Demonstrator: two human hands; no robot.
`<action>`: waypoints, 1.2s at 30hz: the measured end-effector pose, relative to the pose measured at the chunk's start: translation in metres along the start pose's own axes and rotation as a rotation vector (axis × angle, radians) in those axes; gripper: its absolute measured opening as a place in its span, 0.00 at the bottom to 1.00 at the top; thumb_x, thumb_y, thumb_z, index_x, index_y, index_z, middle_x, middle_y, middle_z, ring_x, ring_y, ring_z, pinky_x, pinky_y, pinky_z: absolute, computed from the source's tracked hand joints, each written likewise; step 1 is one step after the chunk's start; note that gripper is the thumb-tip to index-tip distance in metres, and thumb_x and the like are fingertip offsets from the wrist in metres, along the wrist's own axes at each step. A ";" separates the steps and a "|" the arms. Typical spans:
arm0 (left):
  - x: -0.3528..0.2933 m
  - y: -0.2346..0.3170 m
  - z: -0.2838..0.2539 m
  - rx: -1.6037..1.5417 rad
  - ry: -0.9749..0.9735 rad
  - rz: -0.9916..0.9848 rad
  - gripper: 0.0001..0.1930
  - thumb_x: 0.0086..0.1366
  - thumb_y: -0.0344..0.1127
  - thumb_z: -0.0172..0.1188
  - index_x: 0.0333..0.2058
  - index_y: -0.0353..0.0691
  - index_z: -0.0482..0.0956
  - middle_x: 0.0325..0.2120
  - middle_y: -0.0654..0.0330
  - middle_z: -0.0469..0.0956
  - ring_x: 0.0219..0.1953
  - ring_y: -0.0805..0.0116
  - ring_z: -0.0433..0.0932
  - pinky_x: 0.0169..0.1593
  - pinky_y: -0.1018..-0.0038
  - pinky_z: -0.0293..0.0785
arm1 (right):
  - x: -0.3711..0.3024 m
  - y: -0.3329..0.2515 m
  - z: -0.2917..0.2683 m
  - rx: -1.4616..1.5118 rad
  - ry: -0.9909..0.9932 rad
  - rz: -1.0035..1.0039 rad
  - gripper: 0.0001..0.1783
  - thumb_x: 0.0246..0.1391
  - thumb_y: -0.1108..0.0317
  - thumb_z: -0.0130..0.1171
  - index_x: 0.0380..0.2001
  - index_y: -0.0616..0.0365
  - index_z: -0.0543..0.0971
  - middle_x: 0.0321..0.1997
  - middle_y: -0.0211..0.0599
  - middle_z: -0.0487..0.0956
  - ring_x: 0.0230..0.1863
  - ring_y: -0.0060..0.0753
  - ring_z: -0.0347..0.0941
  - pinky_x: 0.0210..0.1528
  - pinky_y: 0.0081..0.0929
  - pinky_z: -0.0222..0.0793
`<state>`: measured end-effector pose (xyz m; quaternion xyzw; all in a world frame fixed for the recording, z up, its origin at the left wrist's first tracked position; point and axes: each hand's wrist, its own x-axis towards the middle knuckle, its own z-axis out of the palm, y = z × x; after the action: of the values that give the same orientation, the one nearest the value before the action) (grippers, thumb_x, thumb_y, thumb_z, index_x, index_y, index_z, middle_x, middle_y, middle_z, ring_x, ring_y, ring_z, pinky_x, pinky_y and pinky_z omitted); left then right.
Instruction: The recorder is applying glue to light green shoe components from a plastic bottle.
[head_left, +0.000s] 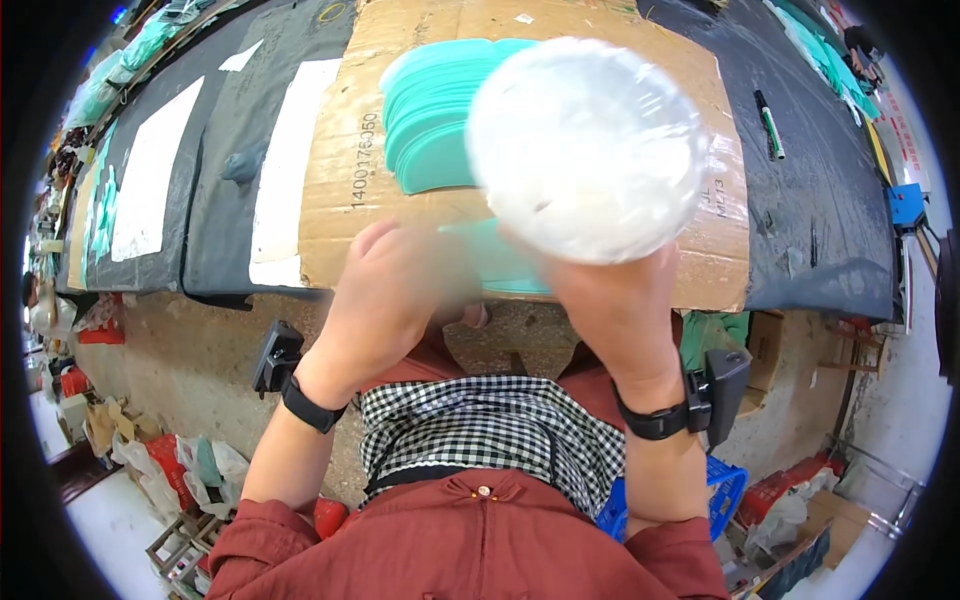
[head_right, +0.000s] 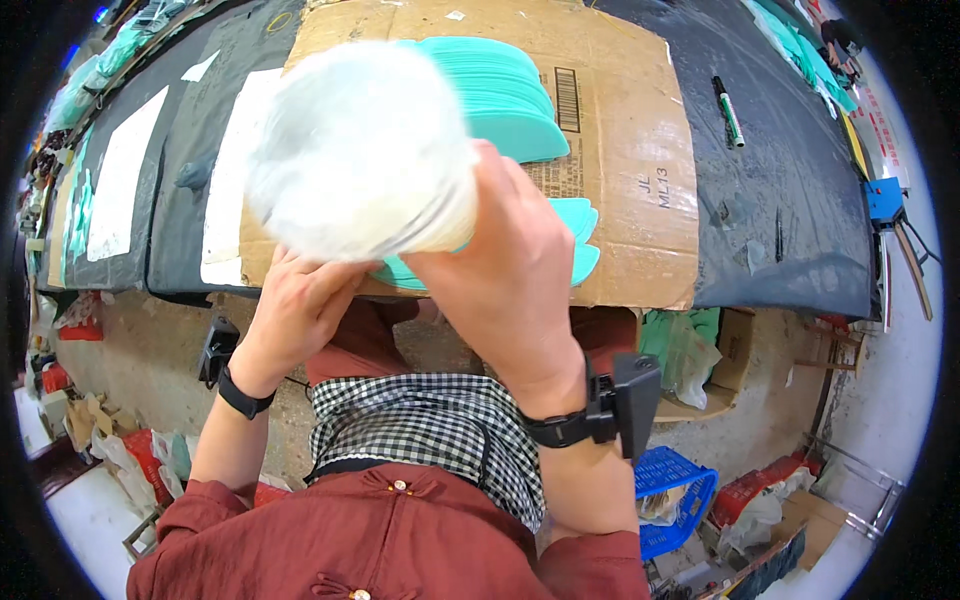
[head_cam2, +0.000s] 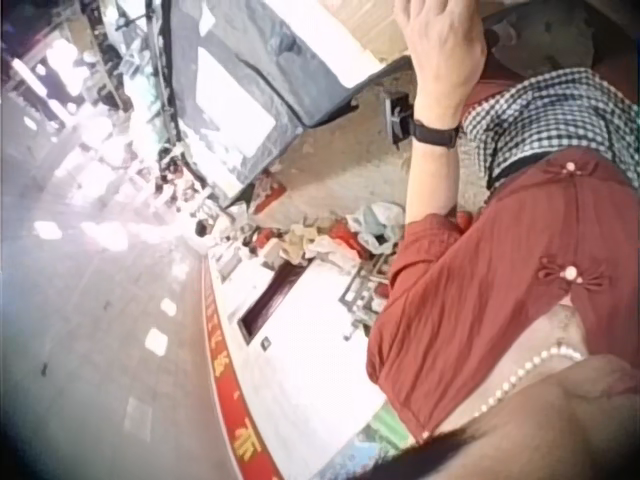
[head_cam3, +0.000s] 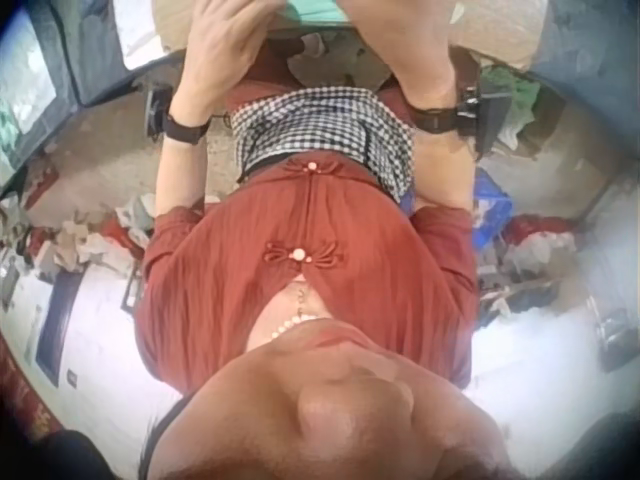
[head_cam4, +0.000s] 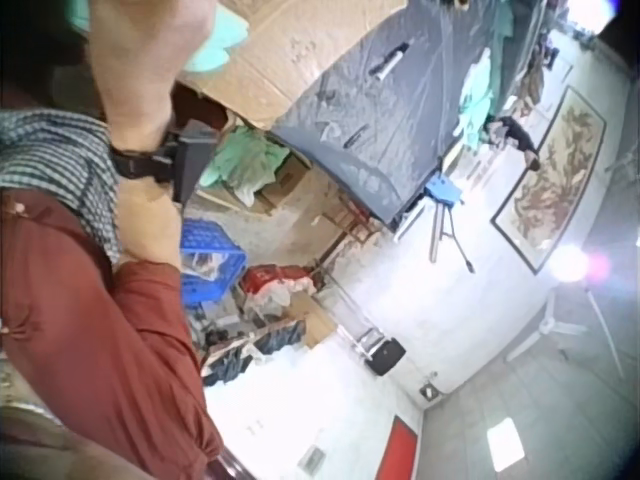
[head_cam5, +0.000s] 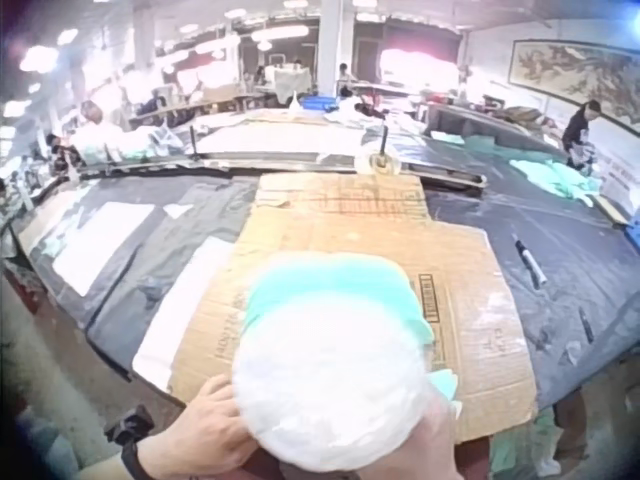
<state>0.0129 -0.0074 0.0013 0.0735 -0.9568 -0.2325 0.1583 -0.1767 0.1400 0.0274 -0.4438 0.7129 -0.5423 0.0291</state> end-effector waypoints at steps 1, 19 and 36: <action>0.000 0.000 -0.002 -0.036 0.008 -0.005 0.10 0.65 0.26 0.63 0.44 0.43 0.84 0.47 0.58 0.82 0.51 0.55 0.79 0.61 0.57 0.69 | 0.004 -0.003 -0.001 -0.017 -0.051 0.020 0.17 0.54 0.71 0.76 0.47 0.60 0.85 0.46 0.35 0.89 0.42 0.32 0.86 0.48 0.30 0.79; -0.031 -0.022 -0.018 -0.357 0.398 -0.325 0.15 0.63 0.20 0.54 0.47 0.31 0.83 0.51 0.50 0.82 0.54 0.54 0.81 0.59 0.66 0.76 | -0.047 -0.012 0.025 0.124 -0.117 0.184 0.27 0.55 0.73 0.76 0.58 0.61 0.80 0.57 0.41 0.85 0.55 0.40 0.82 0.60 0.39 0.77; -0.007 0.009 0.009 0.082 0.094 -0.230 0.14 0.58 0.24 0.64 0.41 0.47 0.89 0.43 0.65 0.84 0.49 0.57 0.76 0.57 0.60 0.67 | 0.016 0.018 -0.042 -0.103 0.076 0.154 0.20 0.55 0.70 0.76 0.50 0.63 0.84 0.46 0.37 0.89 0.46 0.29 0.85 0.51 0.29 0.78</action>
<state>0.0163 0.0060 -0.0038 0.2000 -0.9422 -0.2061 0.1723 -0.2191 0.1609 0.0367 -0.3677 0.7724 -0.5174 0.0210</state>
